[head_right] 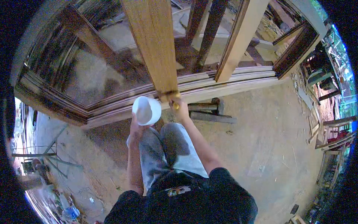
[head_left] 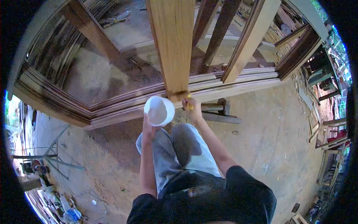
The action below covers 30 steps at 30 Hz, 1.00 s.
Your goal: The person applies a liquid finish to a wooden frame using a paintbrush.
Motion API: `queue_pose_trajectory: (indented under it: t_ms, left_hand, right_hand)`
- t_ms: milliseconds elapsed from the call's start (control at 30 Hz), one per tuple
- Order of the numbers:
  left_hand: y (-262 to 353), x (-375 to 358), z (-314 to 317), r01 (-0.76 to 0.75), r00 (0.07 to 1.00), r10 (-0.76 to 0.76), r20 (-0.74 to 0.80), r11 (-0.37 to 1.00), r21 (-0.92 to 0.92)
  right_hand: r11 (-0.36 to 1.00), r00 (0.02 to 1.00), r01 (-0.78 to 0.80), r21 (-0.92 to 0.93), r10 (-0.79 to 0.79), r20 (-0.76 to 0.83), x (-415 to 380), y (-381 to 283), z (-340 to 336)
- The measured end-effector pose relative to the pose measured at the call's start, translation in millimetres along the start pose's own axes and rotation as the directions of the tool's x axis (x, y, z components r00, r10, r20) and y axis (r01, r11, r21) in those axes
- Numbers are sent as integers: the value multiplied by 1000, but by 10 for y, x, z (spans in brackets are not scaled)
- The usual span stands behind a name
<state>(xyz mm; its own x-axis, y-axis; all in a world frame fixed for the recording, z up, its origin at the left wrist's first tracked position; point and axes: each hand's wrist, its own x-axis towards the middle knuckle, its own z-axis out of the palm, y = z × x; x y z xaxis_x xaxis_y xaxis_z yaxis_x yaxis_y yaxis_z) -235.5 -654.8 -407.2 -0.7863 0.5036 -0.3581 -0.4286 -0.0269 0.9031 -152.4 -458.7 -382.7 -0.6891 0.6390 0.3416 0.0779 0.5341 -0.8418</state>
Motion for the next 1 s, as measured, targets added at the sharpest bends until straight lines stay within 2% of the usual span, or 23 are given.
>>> queue_pose_trajectory:
  t_ms: [67, 133, 167, 200, 233, 267, 300, 367, 433, 500, 533, 567, 600, 667, 700, 733, 767, 867, 900, 967, 1000]
  left_hand:
    - [1, 13, 16, -21, 1000, 21, -4, 1000, -10]
    - [-52, -91, -30, -35, 999, 35, -19, 999, -17]
    - [-78, -163, -65, -42, 999, 41, -30, 999, -18]
    - [-103, -223, -92, -52, 998, 51, -35, 998, -19]
    - [-117, -277, -118, -65, 997, 64, -42, 998, -19]
    - [-140, -306, -127, -77, 996, 77, -48, 997, -14]
    - [-149, -323, -137, -90, 995, 89, -54, 996, -11]
    - [-159, -313, -118, -120, 991, 121, -61, 993, 11]
    - [-194, -317, -134, -157, 984, 162, -71, 986, 62]
    - [-324, -368, -216, -201, 972, 216, -89, 967, 159]
    - [-366, -362, -250, -209, 968, 229, -98, 961, 179]
    - [-393, -352, -290, -213, 966, 236, -107, 958, 190]
    - [-411, -383, -329, -207, 965, 231, -125, 962, 181]
    - [-357, -306, -296, -170, 975, 177, -136, 983, 62]
    - [-280, -244, -289, -134, 983, 126, -135, 990, -50]
    - [-187, -168, -277, -97, 989, 77, -127, 982, -162]
    - [-133, -116, -250, -86, 991, 61, -123, 974, -209]
    - [9, -17, -177, -95, 989, 62, -132, 960, -262]
    - [34, -38, -171, -94, 989, 59, -135, 958, -269]
    - [41, -115, -146, -86, 989, 48, -137, 954, -287]
    - [47, -128, -133, -83, 989, 44, -138, 952, -293]
  right_hand:
    - [988, 996, -7, 152, 21, -87, 393, -378, -120]
    - [977, 986, 46, 209, -11, -166, 743, -996, -459]
    - [961, 955, 186, 203, -128, -268, 910, -1394, -670]
    - [942, 874, 335, -17, -318, -368, 1028, -1723, -894]
    - [878, 792, 478, 38, -412, -451, 1154, -1957, -1006]
    - [787, 692, 611, 81, -482, -538, 1265, -2090, -1060]
    - [786, 694, 613, 87, -482, -536, 1348, -2131, -1068]
    - [753, 622, 656, -48, -575, -532, 1490, -2157, -1052]
    - [668, 547, 744, 6, -605, -578, 1521, -1845, -809]
    - [893, 806, 445, -63, -430, -408, 1053, -1521, -632]
    - [943, 910, 281, -179, -321, -262, 813, -1285, -537]
    - [888, 978, 76, -453, -154, -139, 518, -1035, -379]
    - [970, 961, 237, -58, -242, -132, 269, -601, -232]
    - [954, 981, 187, 236, -167, -104, -153, 128, 118]
    - [952, 981, 185, 242, -164, -104, -296, 457, 257]
    - [980, 992, 120, 160, -123, 8, -401, 762, 350]
    - [996, 990, 66, 65, -73, 118, -400, 823, 352]
    - [998, 985, 1, 56, -11, 171, -267, 951, 373]
    - [995, 979, 66, -81, -48, 200, -104, 748, 264]
    - [996, 982, -93, -1, 92, 168, 131, 104, -54]
    - [998, 998, 12, 58, -15, 56, 240, -186, -203]
